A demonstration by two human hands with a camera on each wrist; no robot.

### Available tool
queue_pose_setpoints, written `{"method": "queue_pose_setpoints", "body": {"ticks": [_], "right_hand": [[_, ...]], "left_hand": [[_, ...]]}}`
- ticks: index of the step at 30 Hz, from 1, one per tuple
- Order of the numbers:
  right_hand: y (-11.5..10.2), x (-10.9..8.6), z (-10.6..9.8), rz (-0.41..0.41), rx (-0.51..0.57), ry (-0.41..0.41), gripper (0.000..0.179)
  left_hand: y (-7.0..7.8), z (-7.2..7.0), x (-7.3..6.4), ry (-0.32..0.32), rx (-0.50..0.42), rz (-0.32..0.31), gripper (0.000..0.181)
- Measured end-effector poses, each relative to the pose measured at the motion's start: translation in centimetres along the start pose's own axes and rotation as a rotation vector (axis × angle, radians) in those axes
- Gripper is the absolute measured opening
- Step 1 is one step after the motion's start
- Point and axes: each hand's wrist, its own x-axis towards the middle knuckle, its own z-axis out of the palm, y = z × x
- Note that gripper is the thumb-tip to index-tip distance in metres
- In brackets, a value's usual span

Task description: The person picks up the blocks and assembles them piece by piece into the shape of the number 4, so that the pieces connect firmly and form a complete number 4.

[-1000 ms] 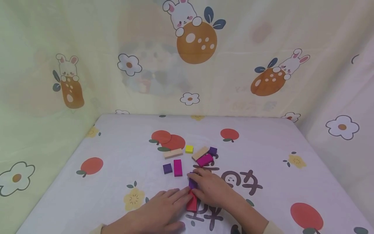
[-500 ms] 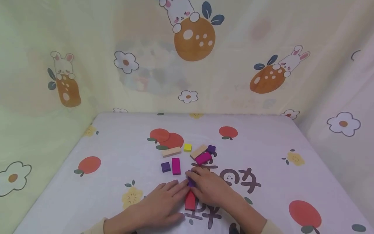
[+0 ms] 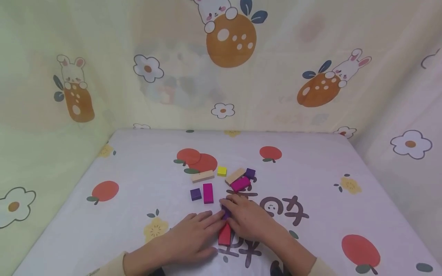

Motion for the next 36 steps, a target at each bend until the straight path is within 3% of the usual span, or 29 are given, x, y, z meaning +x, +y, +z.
{"method": "queue_pose_setpoints", "body": {"ticks": [11,28,36], "right_hand": [[0.08,0.08,-0.09,0.003,0.007,-0.003,0.056],[-0.06,0.07,-0.27,0.009,0.022,-0.026,0.055],[-0.07,0.26,-0.48,0.033,0.021,-0.001,0.054]], "left_hand": [[0.10,-0.06,0.21,-0.020,0.018,-0.003,0.076],[0.15,-0.01,0.22,-0.049,-0.039,-0.019,0.076],[0.18,-0.12,0.14,-0.042,-0.045,-0.019,0.077]]}}
